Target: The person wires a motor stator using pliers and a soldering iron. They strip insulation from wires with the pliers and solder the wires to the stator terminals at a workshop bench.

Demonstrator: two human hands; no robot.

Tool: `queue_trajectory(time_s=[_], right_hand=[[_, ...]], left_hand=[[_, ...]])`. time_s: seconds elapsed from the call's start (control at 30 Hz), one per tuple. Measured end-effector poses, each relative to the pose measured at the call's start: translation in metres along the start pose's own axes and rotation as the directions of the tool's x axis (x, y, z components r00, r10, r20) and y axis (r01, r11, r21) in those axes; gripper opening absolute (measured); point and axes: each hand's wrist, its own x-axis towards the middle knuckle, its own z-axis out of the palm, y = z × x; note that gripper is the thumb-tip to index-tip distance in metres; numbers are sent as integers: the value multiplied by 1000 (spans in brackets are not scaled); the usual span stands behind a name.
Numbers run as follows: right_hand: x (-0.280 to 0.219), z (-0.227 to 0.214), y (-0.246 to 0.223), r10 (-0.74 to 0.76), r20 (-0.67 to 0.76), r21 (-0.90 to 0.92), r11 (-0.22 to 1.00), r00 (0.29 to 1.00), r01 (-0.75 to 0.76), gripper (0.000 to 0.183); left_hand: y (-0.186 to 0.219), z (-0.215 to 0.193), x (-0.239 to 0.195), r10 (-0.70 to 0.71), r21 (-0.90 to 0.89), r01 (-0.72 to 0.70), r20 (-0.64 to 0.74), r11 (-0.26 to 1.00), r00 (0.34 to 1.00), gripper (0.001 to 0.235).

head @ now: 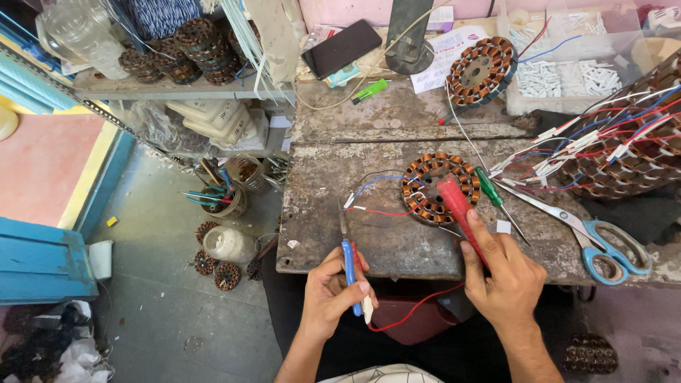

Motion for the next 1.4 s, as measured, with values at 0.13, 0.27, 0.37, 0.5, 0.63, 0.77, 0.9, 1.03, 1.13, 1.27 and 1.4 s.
queue_trajectory(time_s=[0.13, 0.27, 0.37, 0.5, 0.63, 0.77, 0.9, 1.03, 1.13, 1.27, 1.4], right_hand=[[-1, 0, 1, 0, 6, 1, 1000, 1000, 0, 52], [0, 0, 1, 1, 5, 2, 1000, 1000, -1, 53], [0, 0, -1, 0, 1, 3, 1000, 1000, 0, 53], [0, 0, -1, 4, -2, 6, 1000, 1000, -4, 53], [0, 0, 0, -7, -12, 17, 1000, 1000, 7, 54], [-3, 3, 4, -10, -28, 28, 1000, 1000, 11, 55], [-7, 4, 6, 6, -67, 55, 998, 998, -2, 55], [-7, 2, 6, -7, -59, 57, 998, 998, 11, 54], [-8, -4, 2, 24, -27, 65, 998, 999, -22, 54], [-11, -7, -3, 88, -14, 56, 995, 996, -87, 54], [-11, -6, -1, 97, 1, 51, 994, 995, -96, 53]], left_hand=[[0, 0, 0, 10, 14, -10, 3, 1000, 1000, 12], [0, 0, 0, 8, 19, -8, 1, 1000, 1000, 12], [0, 0, 0, 15, 14, -15, 5, 1000, 1000, 12], [1, 1, -1, 8, 17, -8, -5, 1000, 1000, 12], [2, 1, 0, 10, 14, -10, 6, 1000, 1000, 12], [1, 1, -1, 10, 9, -10, 2, 1000, 1000, 12], [0, 0, 0, 11, 9, -11, -5, 1000, 1000, 12], [-1, 0, -1, 16, 11, -16, -1, 1000, 1000, 11], [0, -1, -1, 14, 26, -14, 5, 1000, 1000, 11], [2, -2, 0, 9, 54, -9, 7, 998, 1000, 11], [0, -1, 0, -3, 36, 3, 0, 999, 1000, 11]])
